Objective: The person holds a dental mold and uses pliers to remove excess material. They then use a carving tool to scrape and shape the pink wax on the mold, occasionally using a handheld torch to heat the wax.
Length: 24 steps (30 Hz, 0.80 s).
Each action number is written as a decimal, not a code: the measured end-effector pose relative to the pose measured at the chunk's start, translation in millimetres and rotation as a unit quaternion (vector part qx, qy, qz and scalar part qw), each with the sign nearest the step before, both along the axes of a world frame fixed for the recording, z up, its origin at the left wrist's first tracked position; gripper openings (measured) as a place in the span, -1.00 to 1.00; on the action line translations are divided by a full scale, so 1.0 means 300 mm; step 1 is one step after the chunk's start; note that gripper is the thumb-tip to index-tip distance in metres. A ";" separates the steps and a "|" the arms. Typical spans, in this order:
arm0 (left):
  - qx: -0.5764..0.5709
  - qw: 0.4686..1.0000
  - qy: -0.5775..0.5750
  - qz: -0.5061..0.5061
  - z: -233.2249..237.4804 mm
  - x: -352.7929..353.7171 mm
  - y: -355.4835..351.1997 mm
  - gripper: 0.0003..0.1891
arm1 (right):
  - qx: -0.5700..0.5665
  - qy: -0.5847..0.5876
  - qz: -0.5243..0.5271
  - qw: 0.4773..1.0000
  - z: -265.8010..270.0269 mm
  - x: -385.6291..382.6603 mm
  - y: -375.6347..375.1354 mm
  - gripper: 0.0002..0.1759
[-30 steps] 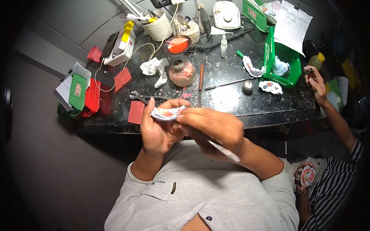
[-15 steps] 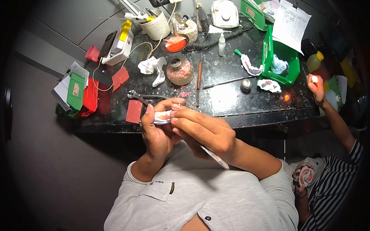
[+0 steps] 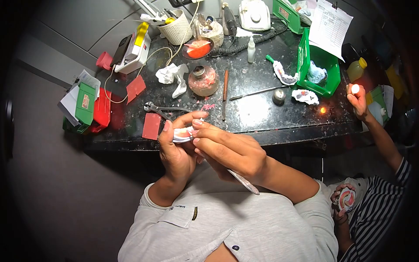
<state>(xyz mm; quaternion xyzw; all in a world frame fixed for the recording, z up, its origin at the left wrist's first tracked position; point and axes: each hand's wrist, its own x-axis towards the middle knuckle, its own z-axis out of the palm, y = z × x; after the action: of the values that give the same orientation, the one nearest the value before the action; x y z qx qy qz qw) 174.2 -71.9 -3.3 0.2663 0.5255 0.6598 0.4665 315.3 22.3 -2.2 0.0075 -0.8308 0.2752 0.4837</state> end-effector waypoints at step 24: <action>0.027 0.999 0.004 0.020 -0.043 -0.026 0.007 -0.31 | -0.011 -0.002 0.018 1.000 -0.023 -0.003 0.027 -0.67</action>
<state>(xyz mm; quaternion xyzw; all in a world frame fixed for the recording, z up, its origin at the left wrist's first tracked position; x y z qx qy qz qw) 166.3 -69.9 -16.1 0.2707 0.5144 0.6819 0.4440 314.2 30.5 -9.0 0.0170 -0.8285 0.2931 0.4768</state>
